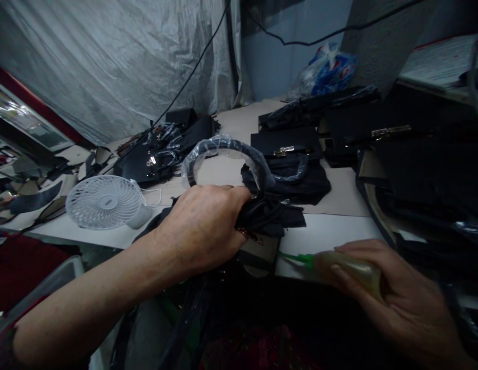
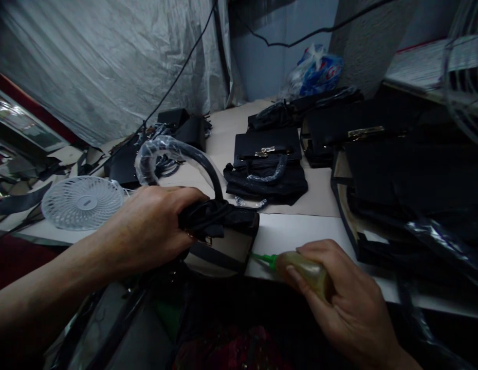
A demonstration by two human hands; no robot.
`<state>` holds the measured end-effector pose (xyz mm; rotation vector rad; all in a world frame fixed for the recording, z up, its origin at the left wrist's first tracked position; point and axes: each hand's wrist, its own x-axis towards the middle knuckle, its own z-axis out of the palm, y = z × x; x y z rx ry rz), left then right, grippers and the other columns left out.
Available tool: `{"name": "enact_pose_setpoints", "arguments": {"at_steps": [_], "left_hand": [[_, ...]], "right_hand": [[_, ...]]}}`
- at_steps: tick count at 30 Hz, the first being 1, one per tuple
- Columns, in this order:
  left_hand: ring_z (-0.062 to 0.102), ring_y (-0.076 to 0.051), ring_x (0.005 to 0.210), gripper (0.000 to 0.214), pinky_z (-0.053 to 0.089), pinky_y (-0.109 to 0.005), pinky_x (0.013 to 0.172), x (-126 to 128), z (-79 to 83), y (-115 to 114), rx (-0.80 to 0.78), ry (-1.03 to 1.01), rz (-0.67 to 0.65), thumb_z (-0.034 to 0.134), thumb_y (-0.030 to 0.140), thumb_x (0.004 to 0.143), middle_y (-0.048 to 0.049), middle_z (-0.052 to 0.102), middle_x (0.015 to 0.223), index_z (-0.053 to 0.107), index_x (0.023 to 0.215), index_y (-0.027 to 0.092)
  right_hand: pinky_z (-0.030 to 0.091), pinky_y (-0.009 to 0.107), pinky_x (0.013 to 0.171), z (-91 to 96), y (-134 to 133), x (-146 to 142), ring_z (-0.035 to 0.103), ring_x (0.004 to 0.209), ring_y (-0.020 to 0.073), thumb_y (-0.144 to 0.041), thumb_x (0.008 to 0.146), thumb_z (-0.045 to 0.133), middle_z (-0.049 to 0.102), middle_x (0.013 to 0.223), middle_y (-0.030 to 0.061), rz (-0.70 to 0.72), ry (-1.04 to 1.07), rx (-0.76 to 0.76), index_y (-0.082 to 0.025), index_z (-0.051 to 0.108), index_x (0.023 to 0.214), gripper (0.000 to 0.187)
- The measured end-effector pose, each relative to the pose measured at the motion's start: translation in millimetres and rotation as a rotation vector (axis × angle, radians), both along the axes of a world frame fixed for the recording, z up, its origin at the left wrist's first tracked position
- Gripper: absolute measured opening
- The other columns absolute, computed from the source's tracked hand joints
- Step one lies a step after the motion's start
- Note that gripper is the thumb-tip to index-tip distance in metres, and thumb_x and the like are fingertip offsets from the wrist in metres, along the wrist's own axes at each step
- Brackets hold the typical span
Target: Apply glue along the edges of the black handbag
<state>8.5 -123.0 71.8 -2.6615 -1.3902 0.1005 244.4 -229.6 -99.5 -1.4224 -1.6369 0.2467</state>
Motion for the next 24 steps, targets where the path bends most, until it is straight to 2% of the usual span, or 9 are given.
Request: {"name": "enact_pose_setpoints", "arguments": {"at_steps": [2,5,8,11,14,19,24], "left_hand": [[0.068,-0.023,0.072,0.027,0.049,-0.031,0.063,-1.1,0.0,-1.7,-0.010,0.001,0.005,0.067,0.024,0.073,-0.0027,0.074,0.080,0.072,0.099,0.025],[0.070,-0.024,0.075,0.028,0.051,-0.032,0.066,-2.6,0.3,-3.7,-0.024,0.005,0.011,0.067,0.024,0.073,-0.0033,0.075,0.084,0.072,0.101,0.025],[0.070,-0.024,0.075,0.028,0.051,-0.032,0.066,-4.0,1.0,-5.3,-0.038,-0.002,0.007,0.066,0.024,0.075,-0.0035,0.075,0.086,0.072,0.102,0.024],[0.069,-0.023,0.074,0.026,0.050,-0.031,0.064,-5.2,2.3,-6.4,-0.045,-0.011,0.001,0.064,0.023,0.075,-0.0033,0.074,0.084,0.071,0.100,0.023],[0.068,-0.022,0.072,0.024,0.049,-0.030,0.063,-5.8,3.8,-6.9,-0.049,-0.017,-0.013,0.062,0.021,0.075,-0.0032,0.072,0.081,0.070,0.097,0.023],[0.066,-0.021,0.068,0.020,0.046,-0.029,0.059,-5.6,6.2,-8.0,-0.058,-0.011,-0.042,0.058,0.019,0.073,-0.0036,0.070,0.079,0.067,0.091,0.021],[0.063,-0.019,0.066,0.013,0.044,-0.028,0.058,-6.4,10.2,-10.0,-0.100,0.016,-0.042,0.056,0.019,0.074,-0.0039,0.069,0.079,0.064,0.084,0.020]], "right_hand": [[0.053,0.032,0.055,0.7,-1.0,-1.9,0.067,0.072,0.0210,-0.049,0.095,0.057,0.068,0.092,0.0008,-0.009,0.012,-0.006,-0.031,0.064,0.097,0.019],[0.055,0.030,0.056,1.1,-1.3,-5.7,0.067,0.074,0.0203,-0.046,0.095,0.058,0.068,0.091,0.0001,0.054,0.047,-0.060,-0.031,0.063,0.096,0.016],[0.054,0.029,0.051,2.0,-2.6,-6.6,0.065,0.067,0.0190,-0.045,0.095,0.057,0.067,0.086,0.0003,0.059,0.075,-0.112,-0.029,0.062,0.093,0.017],[0.051,0.028,0.047,4.5,-6.0,-6.1,0.064,0.062,0.0185,-0.047,0.095,0.057,0.067,0.082,0.0001,0.029,0.080,-0.096,-0.029,0.063,0.091,0.019],[0.052,0.027,0.052,6.9,-8.3,-8.9,0.066,0.067,0.0188,-0.045,0.096,0.057,0.068,0.085,-0.0004,-0.039,0.098,-0.072,-0.030,0.063,0.094,0.016],[0.053,0.023,0.055,8.1,-8.7,-12.3,0.066,0.070,0.0155,-0.044,0.097,0.056,0.066,0.086,-0.0018,0.089,0.069,-0.142,-0.028,0.061,0.094,0.018],[0.051,0.021,0.053,10.0,-9.5,-11.2,0.066,0.067,0.0142,-0.046,0.096,0.058,0.068,0.086,-0.0034,-0.044,0.085,-0.062,-0.029,0.062,0.095,0.017]]}}
